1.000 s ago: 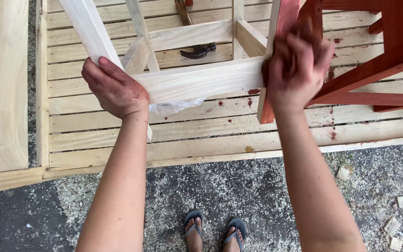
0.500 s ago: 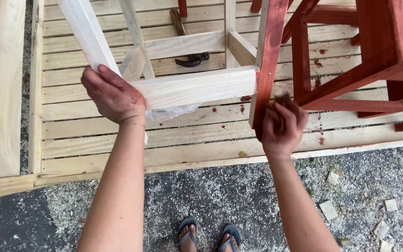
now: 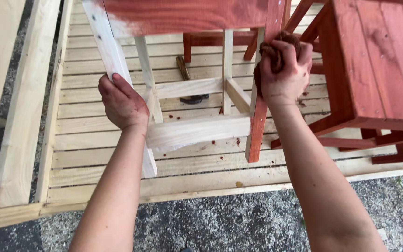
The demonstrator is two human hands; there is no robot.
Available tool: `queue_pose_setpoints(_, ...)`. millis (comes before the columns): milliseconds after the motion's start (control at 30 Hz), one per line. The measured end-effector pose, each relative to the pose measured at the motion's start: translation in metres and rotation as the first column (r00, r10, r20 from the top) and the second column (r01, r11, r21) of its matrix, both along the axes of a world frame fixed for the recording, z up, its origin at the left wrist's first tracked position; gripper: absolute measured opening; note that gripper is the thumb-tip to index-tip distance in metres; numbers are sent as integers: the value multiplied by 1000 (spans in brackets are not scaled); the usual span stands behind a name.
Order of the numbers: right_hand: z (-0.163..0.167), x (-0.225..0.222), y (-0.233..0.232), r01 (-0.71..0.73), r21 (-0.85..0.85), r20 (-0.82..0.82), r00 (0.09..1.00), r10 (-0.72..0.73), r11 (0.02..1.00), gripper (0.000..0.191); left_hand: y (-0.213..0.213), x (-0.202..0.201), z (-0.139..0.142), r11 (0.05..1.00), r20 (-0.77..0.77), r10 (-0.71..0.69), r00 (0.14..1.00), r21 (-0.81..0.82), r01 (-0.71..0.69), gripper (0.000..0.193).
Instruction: The person applies a red stain to unfinished wooden stools using a cloth, wiping the stain across the seat edges, legs, and stretchers. They rotate and reposition each stool to reach the underside and inner frame, working through several stools on an outdoor wooden platform.
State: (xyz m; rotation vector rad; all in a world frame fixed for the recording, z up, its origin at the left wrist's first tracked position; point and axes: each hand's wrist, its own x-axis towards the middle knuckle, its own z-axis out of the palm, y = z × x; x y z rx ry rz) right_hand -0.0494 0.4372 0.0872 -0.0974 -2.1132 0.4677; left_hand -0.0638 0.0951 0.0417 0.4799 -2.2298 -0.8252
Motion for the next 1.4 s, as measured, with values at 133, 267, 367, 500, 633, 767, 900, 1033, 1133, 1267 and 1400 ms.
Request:
queue_pose_setpoints(133, 46, -62, 3, 50, -17, -152, 987, -52, 999, 26, -2, 3, 8, 1000, 86, -12, 996, 17, 11, 33)
queue_pose_setpoints(267, 82, -118, 18, 139, -199, -18, 989, -146, 970, 42, 5, 11, 6, 1000, 100, 3, 995, 0, -3, 33)
queue_pose_setpoints(367, 76, -132, 28, 231, -159, 77, 972, -221, 960, 56, 10, 10, 4, 1000, 76, 11, 997, -15, -10, 34)
queue_pose_setpoints(500, 51, -116, 35, 144, -40, -96, 984, -147, 989, 54, 14, 9, 2, 999, 79, 47, 996, -30, -45, 32)
queue_pose_setpoints(633, 30, -76, 25, 107, 142, -218, 973, -75, 984, 29, 14, 8, 1, 998, 46, 55, 997, -26, -54, 33)
queue_pose_setpoints(767, -12, -9, 17, -20, 68, -100, 995, 27, 997, 28, 15, 7, 0, 997, 27, 63, 998, -45, -62, 32)
queue_pose_setpoints(900, -57, 41, 14, -51, 23, -57, 997, 53, 998, 33, 17, 5, -3, 998, 54, 61, 997, -26, -59, 32)
queue_pose_setpoints(1033, -103, 91, 15, -150, -49, -56, 988, 147, 987, 32, 17, 1, -7, 997, 5, 57, 998, -60, -56, 32)
queue_pose_setpoints(1133, -146, 125, 17, -186, -95, -37, 982, 183, 978, 30, 17, -2, -8, 996, -18, 58, 998, -69, -59, 31)
queue_pose_setpoints(1267, -197, 158, 20, -98, -104, 47, 994, 103, 990, 28, 17, -4, -7, 998, 11, 45, 999, -38, -45, 31)
queue_pose_setpoints(1400, -213, 187, 18, -65, -81, 132, 988, 76, 995, 33, 17, -6, -3, 998, 36, 50, 998, -42, -48, 31)
